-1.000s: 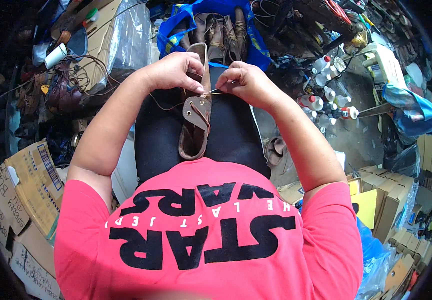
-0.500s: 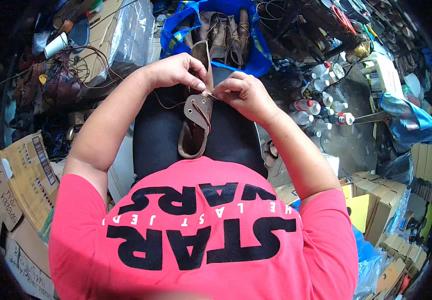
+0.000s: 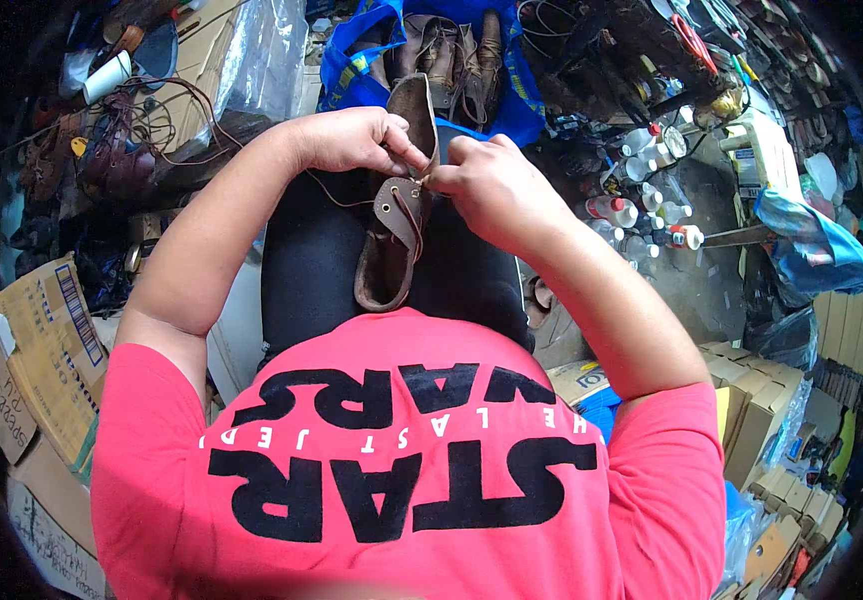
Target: Sewing and lacing a leather shoe by hand in a workshop.
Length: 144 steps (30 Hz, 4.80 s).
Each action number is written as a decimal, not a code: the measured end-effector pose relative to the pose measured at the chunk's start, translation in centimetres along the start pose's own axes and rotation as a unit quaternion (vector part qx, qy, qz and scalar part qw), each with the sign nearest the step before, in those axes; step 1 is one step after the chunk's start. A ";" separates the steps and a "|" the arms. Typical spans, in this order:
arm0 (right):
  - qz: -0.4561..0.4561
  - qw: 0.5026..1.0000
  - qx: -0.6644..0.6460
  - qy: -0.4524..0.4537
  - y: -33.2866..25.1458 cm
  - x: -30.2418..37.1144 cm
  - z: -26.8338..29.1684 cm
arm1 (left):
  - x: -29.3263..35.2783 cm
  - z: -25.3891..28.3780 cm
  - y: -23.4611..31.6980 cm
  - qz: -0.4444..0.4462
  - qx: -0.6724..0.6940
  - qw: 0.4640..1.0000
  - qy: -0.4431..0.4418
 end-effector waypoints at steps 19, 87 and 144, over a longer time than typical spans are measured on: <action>-0.020 0.998 -0.021 -0.063 -0.5 -2.4 -1.7 | 6.7 3.5 5.4 -0.209 -0.138 0.873 0.417; -0.310 0.836 -0.433 -0.133 6.9 6.4 -4.4 | 6.5 -12.6 2.1 -0.132 -0.232 0.903 0.337; -0.124 0.974 -0.158 -0.103 0.7 3.4 -2.1 | 0.1 -0.3 -0.5 -0.154 -0.063 0.933 0.320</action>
Point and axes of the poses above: each hand's wrist, its own x-axis away from the middle knuckle, its own z-axis out of the back of the hand, y = z × x, the point moved 8 cm from there along -x, towards the middle knuckle, and after that the axes turned 14 degrees about x, right-handed, at the moved point
